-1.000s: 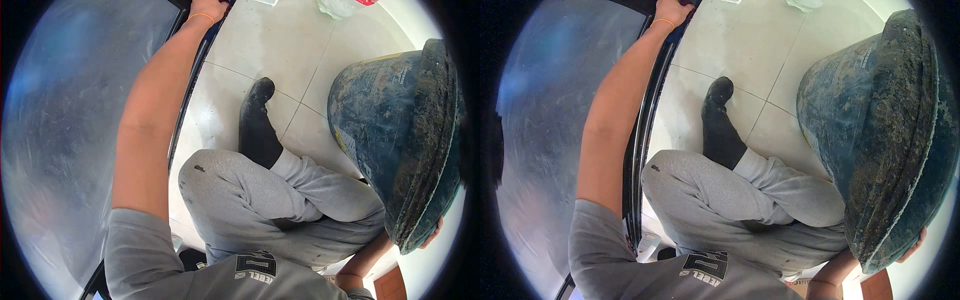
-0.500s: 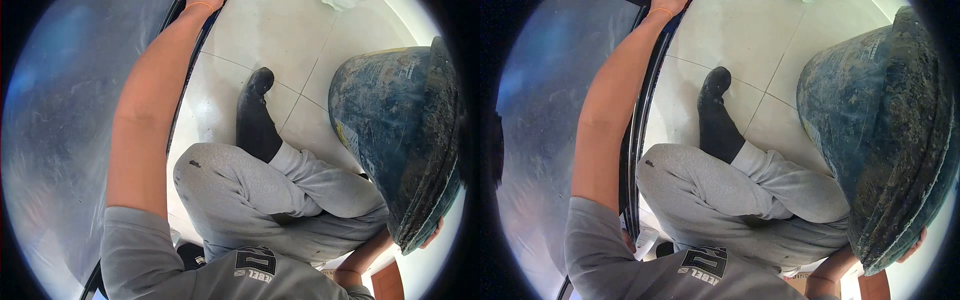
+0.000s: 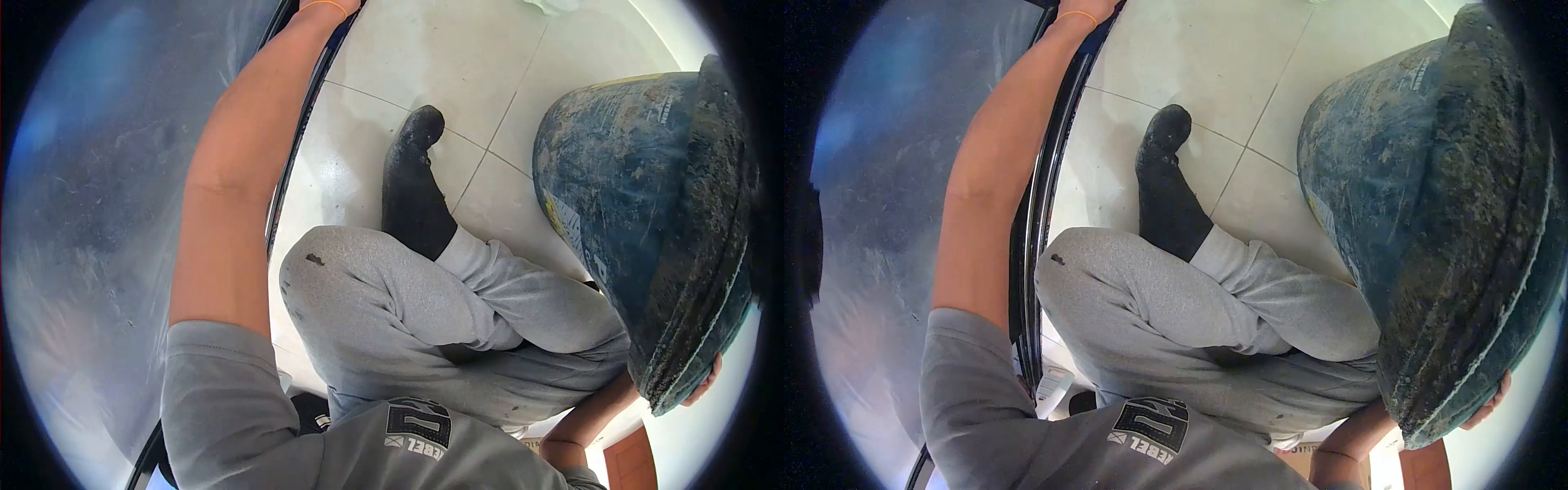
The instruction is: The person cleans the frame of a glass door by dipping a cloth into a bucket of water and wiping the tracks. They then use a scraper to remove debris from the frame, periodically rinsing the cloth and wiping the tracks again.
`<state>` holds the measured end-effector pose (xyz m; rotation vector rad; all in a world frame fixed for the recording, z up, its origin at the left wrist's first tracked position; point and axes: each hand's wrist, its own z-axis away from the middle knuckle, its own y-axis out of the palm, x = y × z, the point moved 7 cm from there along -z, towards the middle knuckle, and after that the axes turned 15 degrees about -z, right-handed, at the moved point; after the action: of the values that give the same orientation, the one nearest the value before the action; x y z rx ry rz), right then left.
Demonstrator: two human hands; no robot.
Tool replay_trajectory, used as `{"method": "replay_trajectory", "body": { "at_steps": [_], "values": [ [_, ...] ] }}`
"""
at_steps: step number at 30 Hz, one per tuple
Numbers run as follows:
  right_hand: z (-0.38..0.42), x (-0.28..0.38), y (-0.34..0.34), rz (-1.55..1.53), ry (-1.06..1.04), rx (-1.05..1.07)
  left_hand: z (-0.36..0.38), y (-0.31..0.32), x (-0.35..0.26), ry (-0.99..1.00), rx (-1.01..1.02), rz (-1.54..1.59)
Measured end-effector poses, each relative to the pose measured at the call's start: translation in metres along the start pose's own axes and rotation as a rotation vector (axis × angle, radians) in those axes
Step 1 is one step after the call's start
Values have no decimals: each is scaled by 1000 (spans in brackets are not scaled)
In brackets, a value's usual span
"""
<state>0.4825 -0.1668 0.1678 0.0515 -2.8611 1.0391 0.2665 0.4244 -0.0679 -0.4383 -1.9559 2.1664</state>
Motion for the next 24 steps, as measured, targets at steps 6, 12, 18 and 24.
{"method": "replay_trajectory", "body": {
  "at_steps": [6,12,18,24],
  "values": [
    [8,-7,-3,73,-11,-22,1,2,0,-3,6,-37],
    [14,-15,-10,54,-52,-63,9,11,25,119,46,49],
    [9,-8,-6,-1,-7,-23,12,7,28,181,-185,26],
    [3,1,3,-80,34,-97,-5,4,6,61,-190,164]
  ]
}}
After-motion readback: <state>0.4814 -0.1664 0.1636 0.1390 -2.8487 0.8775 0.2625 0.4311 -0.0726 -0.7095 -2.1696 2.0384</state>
